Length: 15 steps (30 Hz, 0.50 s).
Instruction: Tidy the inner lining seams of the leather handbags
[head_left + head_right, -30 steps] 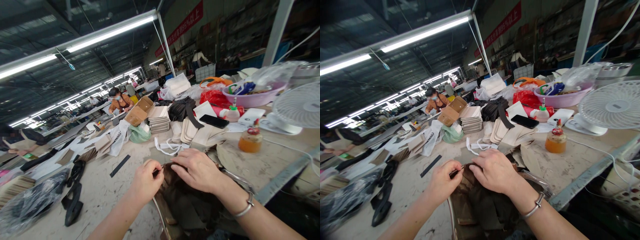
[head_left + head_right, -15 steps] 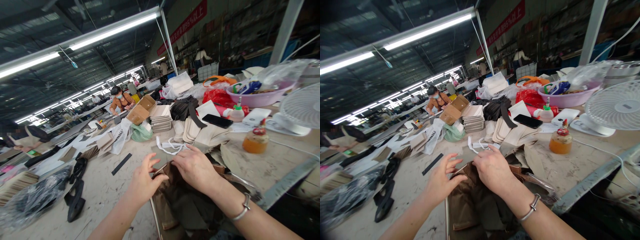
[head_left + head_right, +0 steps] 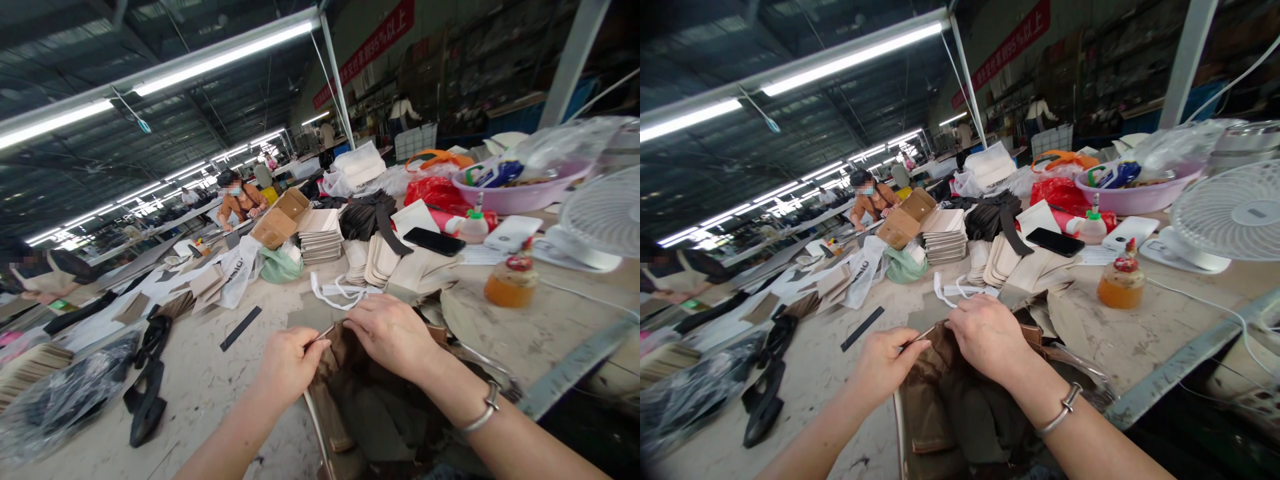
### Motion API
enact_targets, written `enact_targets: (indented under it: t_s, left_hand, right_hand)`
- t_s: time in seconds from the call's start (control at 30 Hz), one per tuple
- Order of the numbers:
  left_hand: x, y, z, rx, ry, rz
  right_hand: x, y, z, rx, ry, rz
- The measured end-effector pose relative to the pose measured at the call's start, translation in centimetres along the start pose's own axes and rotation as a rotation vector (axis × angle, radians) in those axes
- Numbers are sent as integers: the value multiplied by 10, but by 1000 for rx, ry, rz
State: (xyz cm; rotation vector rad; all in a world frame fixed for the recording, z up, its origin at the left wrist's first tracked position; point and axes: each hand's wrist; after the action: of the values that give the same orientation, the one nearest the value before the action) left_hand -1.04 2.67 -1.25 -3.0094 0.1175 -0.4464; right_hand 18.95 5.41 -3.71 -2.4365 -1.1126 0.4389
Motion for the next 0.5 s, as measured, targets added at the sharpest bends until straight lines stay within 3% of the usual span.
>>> enact_targets:
  t_s: [0.27,0.5]
  left_hand:
    - [0,-3,6,-3,38,-18]
    - [-1,-3,3,-53,6,-16]
  right_hand:
    - [2,2,-3,15,-35,-31]
    - [-6,0,-8,120,-74,-119]
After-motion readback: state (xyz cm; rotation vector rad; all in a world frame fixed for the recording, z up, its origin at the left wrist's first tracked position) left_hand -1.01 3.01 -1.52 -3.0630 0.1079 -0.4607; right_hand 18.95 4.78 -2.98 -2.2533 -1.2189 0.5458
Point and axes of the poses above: each hand's wrist, its own y-axis away from the middle knuckle, its own z-axis out of the palm, x = y × z, and after that the axes turned 13 degrees about -z, right-handed
